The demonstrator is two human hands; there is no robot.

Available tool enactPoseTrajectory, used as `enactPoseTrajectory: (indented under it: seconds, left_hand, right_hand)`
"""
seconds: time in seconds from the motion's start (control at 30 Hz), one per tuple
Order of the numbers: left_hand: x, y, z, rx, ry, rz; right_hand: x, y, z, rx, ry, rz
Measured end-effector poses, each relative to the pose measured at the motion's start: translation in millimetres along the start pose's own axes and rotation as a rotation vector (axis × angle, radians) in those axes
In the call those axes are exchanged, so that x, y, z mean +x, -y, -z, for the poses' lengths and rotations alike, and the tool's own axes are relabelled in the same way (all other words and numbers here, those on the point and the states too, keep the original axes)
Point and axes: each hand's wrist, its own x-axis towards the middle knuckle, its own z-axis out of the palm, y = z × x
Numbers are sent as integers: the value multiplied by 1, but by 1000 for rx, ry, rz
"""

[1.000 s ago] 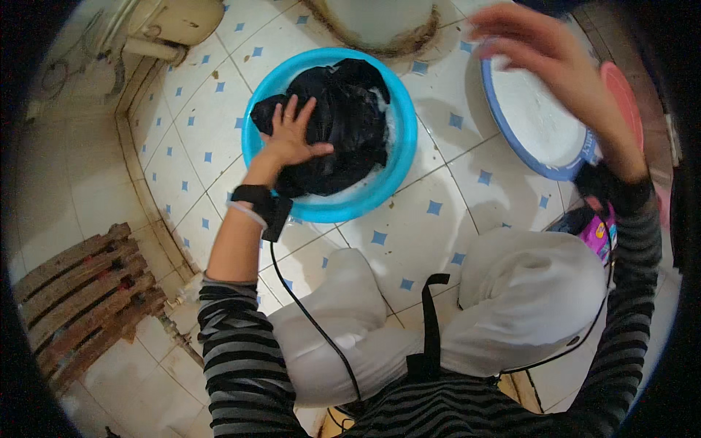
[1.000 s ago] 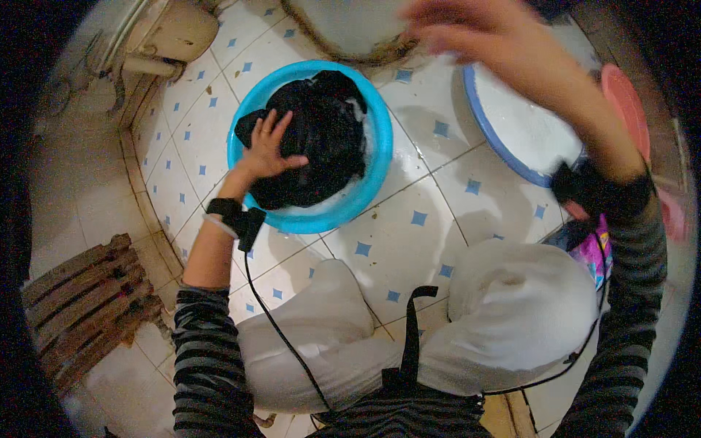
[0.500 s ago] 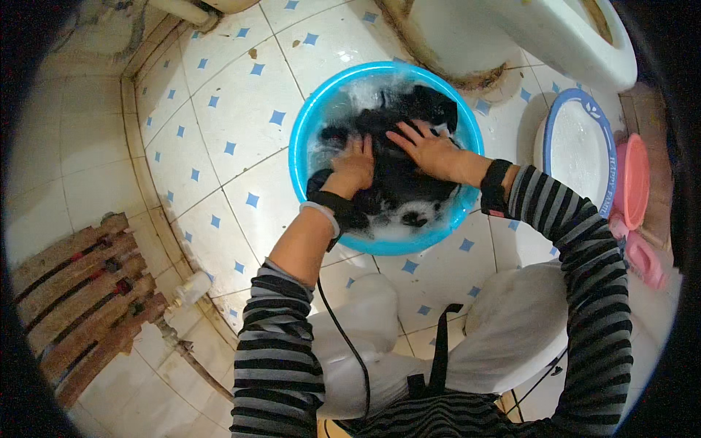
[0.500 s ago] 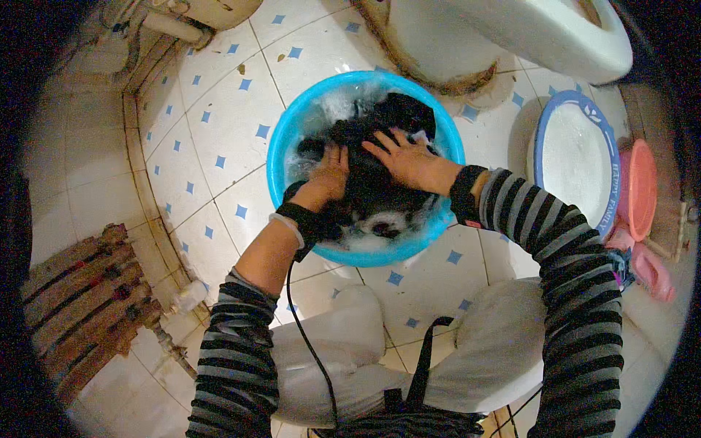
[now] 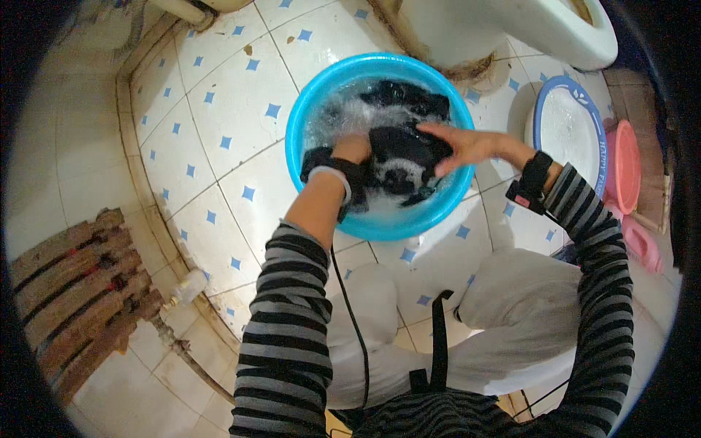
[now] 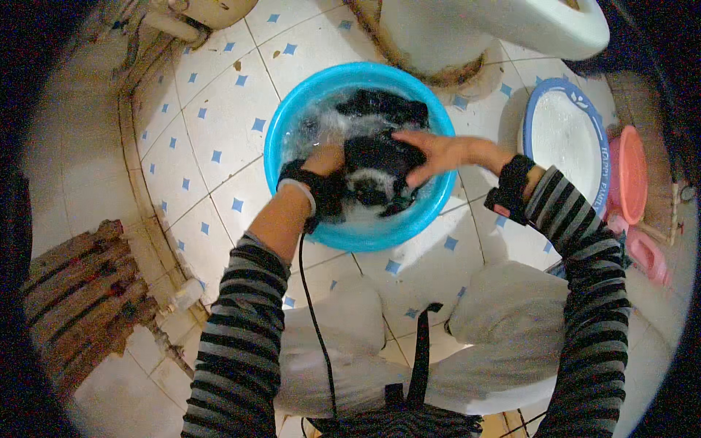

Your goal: The person washes black clothing by hand in a blue plastic basin filled with soapy water on the floor.

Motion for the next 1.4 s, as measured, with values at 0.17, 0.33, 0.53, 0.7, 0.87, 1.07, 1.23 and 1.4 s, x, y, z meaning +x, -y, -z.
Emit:
enactPoseTrajectory:
  seconds: [0.17, 0.33, 0.53, 0.7, 0.87, 1.07, 1.23, 1.4]
  left_hand:
    - [6, -33, 47, -102, 47, -66]
    - [-31, -40, 120, -619, 245, 50]
    - [-85, -73, 192, -743, 38, -509]
    - [-85, -74, 183, -811, -112, -542]
    - [-66, -63, 172, -1419, -138, -92]
    - [-42, -34, 136, -1499, 3, 306]
    - [-35, -25, 122, -1239, -242, 415]
    - [-53, -47, 75, 88, -245, -155]
  right_hand:
    - [-8, 0, -38, -394, -114, -257]
    - [-15, 72, 37, 276, -617, -319]
    - [-48, 213, 111, 501, -890, -90]
    - [-74, 284, 148, 884, -929, 202]
    - [-82, 257, 145, -309, -1011, 524]
    - [-72, 138, 109, 776, -883, -76]
    - [-33, 65, 68, 532, -914, -147]
    - [10, 29, 11, -483, -327, -9]
